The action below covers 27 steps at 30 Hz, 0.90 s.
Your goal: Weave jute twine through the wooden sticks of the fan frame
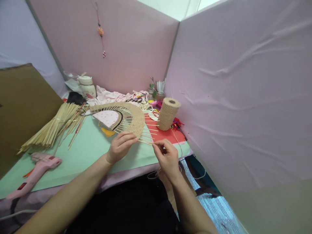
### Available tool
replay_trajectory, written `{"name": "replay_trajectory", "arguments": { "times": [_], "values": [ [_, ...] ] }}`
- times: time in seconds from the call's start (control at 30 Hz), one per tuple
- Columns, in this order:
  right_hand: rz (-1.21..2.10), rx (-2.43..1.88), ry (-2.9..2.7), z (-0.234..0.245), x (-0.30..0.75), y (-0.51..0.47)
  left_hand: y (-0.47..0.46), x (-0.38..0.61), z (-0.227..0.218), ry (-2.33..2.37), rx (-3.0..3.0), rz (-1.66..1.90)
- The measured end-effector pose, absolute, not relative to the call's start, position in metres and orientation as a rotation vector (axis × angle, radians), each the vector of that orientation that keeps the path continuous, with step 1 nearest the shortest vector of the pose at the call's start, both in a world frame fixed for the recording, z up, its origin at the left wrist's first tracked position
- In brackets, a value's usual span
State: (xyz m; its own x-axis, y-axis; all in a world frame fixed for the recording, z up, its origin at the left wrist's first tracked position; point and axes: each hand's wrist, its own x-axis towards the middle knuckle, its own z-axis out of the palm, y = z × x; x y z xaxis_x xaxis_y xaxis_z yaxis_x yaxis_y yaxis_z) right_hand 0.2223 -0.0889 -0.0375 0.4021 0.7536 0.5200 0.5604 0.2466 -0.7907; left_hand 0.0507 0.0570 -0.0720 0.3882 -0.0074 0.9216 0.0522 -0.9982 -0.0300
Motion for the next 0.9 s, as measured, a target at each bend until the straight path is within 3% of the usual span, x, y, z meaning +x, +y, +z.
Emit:
{"name": "replay_trajectory", "arguments": {
  "times": [0.17,0.3,0.43,0.67,0.9],
  "values": [
    [-0.131,-1.39,-1.404,-0.033,0.221,-0.089,0.056,0.052,-0.071,-0.042,-2.558,-1.711],
    [-0.158,-1.41,-1.288,-0.037,0.217,-0.082,0.057,0.052,-0.071,-0.04,-2.557,-1.712],
    [0.014,-1.445,-1.102,-0.049,0.213,-0.076,0.057,0.052,-0.072,-0.052,-2.543,-1.713],
    [0.621,-1.389,-0.935,-0.073,0.199,-0.034,0.056,0.05,-0.073,-0.1,-2.549,-1.728],
    [0.693,-1.225,-0.84,-0.075,0.178,0.005,0.054,0.052,-0.071,-0.122,-2.564,-1.758]
  ]
}}
